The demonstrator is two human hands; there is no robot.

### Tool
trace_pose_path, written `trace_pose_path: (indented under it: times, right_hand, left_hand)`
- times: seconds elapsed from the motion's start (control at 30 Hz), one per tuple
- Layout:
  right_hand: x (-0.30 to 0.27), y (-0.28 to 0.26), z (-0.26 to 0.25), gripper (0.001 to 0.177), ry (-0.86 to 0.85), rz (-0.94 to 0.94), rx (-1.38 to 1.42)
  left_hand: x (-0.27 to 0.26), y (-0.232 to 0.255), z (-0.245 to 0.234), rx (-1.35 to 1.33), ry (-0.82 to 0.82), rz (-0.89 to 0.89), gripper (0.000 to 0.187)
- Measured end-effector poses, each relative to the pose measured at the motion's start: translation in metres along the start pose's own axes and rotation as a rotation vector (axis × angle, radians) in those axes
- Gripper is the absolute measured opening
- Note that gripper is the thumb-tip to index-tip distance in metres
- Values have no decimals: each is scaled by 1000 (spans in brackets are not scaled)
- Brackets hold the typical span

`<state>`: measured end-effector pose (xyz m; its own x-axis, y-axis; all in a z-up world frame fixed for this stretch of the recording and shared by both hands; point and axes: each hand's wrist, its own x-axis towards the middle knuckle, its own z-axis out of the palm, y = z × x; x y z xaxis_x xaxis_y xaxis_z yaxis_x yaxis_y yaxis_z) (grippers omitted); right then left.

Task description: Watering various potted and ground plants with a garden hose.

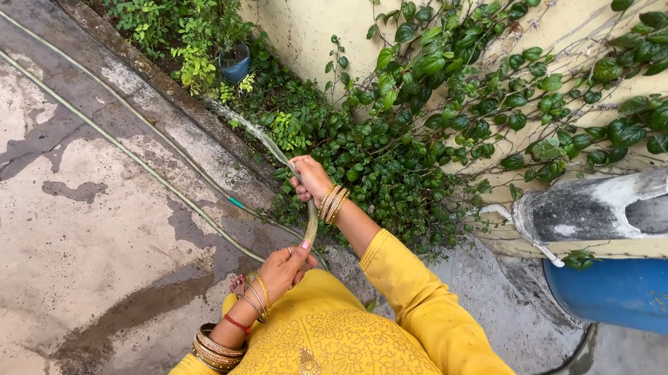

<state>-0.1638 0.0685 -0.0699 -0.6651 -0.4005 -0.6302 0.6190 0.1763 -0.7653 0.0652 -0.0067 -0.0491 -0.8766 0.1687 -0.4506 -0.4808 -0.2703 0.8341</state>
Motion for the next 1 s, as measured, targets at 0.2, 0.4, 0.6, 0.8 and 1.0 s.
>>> trace_pose_path:
  times: [0.2,0.4,0.6,0.8,1.0]
  right_hand:
    - [-19,23,-5,19,64,20,55]
    - [-51,56,-32,20,217,-28,197]
    - [-93,81,-71,21,422,-174,350]
    - [-153,107,-102,18,631,-271,318]
    - [-200,157,-133,16,787,-328,218]
  left_hand:
    - [-10,-16,-7,67,-72,-48,53]
    - [-23,-15,5,163,-144,-103,59]
    - [-13,-44,29,224,-221,-175,60]
    - [-16,-61,69,435,-324,-189,62]
    - [-37,-66,113,638,-401,-194,57]
